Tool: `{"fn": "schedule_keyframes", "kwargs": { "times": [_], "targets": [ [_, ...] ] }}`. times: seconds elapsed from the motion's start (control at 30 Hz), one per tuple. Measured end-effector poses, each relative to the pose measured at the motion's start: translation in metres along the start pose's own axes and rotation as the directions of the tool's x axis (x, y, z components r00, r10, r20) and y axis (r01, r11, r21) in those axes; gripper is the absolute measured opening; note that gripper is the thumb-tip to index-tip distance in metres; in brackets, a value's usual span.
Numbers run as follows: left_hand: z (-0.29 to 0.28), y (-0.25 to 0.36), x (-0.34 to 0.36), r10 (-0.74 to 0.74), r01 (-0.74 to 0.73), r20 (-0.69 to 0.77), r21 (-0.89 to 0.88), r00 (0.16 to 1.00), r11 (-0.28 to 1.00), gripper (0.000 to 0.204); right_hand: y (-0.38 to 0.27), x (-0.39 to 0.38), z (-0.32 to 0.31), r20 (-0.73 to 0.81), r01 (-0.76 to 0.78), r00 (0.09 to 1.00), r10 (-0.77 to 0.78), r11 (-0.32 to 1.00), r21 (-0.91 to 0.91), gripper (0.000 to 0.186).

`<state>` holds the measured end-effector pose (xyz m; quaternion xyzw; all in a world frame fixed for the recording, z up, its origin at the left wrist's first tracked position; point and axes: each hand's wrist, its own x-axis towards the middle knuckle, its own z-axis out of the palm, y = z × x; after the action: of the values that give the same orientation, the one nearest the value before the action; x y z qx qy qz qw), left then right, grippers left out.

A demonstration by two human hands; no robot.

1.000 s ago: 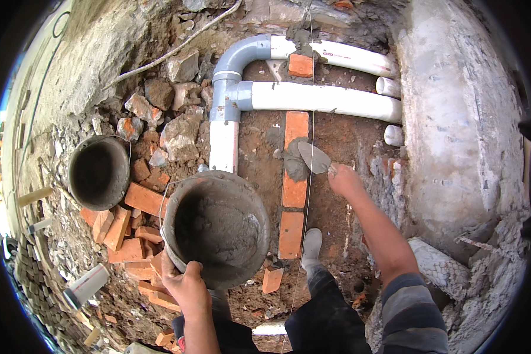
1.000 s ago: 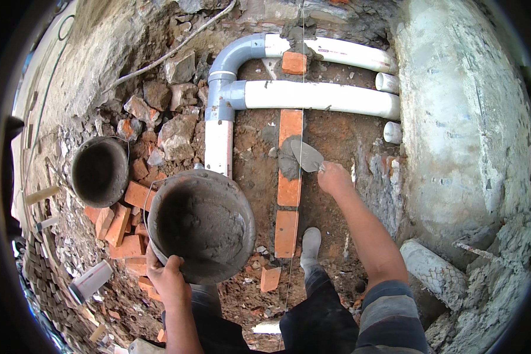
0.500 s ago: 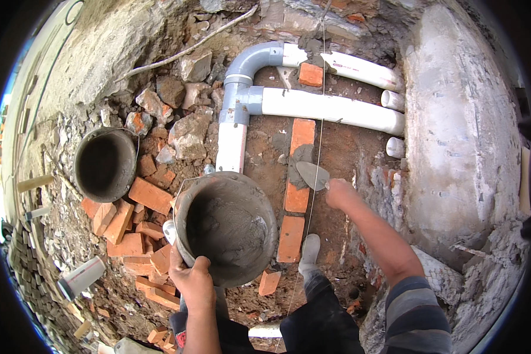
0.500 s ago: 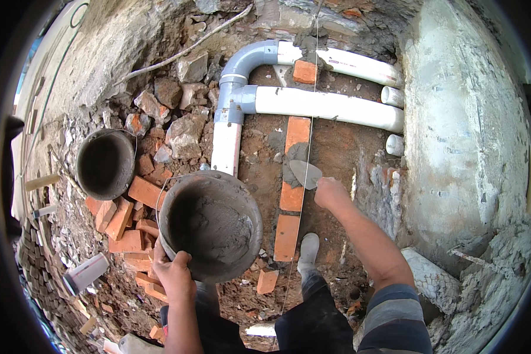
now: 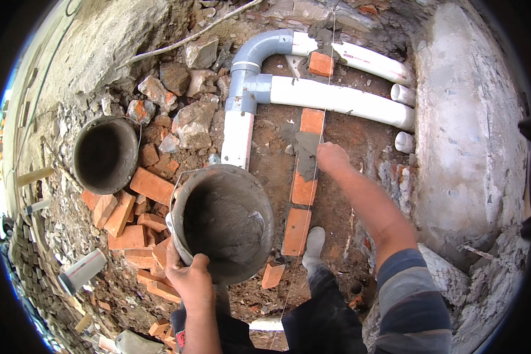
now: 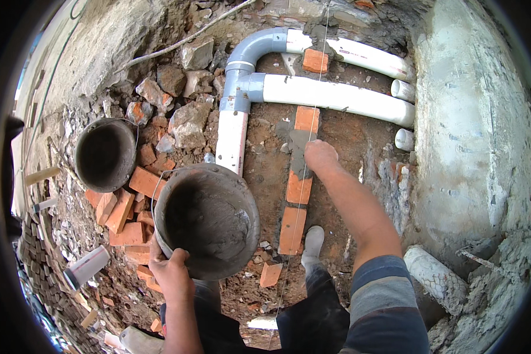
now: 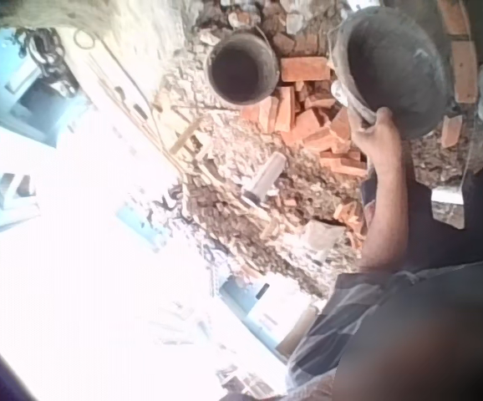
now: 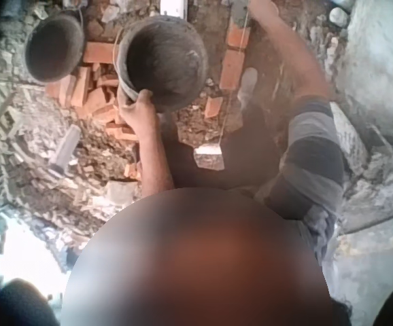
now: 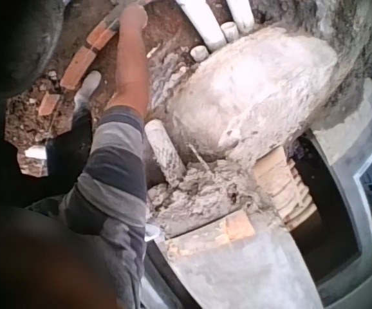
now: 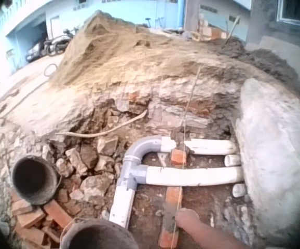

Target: The person scoops mortar from a bucket with a trowel and spreads it between bricks laid along a string line. The person places bricks into the mortar bed and taps them into position. The person continues adding mortar and bricks to extend the brick line.

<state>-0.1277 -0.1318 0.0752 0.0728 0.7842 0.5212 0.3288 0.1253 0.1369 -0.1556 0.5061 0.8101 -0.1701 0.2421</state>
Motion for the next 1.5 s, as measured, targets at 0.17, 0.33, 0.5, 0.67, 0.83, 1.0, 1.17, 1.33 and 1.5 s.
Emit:
{"fn": "schedule_keyframes", "kwargs": {
  "times": [0.17,0.33,0.5,0.67,0.83,1.0,1.17,1.33,1.5],
  "targets": [
    [0.004,0.002,0.001,-0.004,0.003,0.017,0.040,1.000,0.999,0.063,-0.009,-0.070,0.033,0.282,-0.156,0.953,0.110,0.977,0.145,0.025],
    [0.016,0.002,-0.003,-0.028,0.028,0.046,-0.003,0.999,1.000,0.065,0.038,-0.140,0.040,0.521,-0.500,0.845,0.121,0.524,0.690,0.027],
    [0.027,0.002,-0.009,-0.006,-0.001,0.098,0.074,0.995,0.997,0.064,0.049,-0.170,0.111,0.730,-0.625,0.636,0.252,-0.386,0.678,0.037],
    [0.038,-0.003,-0.015,0.016,-0.032,0.141,0.113,0.990,0.993,0.062,0.043,-0.114,0.152,0.736,-0.466,0.676,-0.035,-0.794,0.390,0.029],
    [0.036,-0.010,-0.020,0.009,-0.026,0.164,0.102,0.986,0.994,0.058,0.050,-0.003,0.085,0.532,-0.379,0.818,0.216,-0.494,0.783,0.030],
    [0.037,-0.008,-0.022,-0.015,0.005,0.155,0.069,0.988,0.998,0.058,0.038,-0.039,0.076,0.594,-0.576,0.768,0.239,-0.146,0.804,0.033],
    [0.034,-0.008,-0.016,0.013,-0.029,0.175,0.092,0.985,0.995,0.062,0.044,-0.152,0.090,0.726,-0.700,0.668,0.164,-0.195,0.687,0.031],
    [0.029,-0.013,-0.007,0.057,-0.088,0.164,0.186,0.985,0.979,0.066,0.040,-0.291,0.028,0.264,-0.310,0.922,0.283,0.130,0.942,0.032],
    [0.029,-0.009,-0.013,0.162,-0.220,0.234,0.248,0.959,0.943,0.067,-0.006,-0.310,-0.054,-0.079,0.047,0.997,0.015,0.686,0.726,0.044]
  ]
}}
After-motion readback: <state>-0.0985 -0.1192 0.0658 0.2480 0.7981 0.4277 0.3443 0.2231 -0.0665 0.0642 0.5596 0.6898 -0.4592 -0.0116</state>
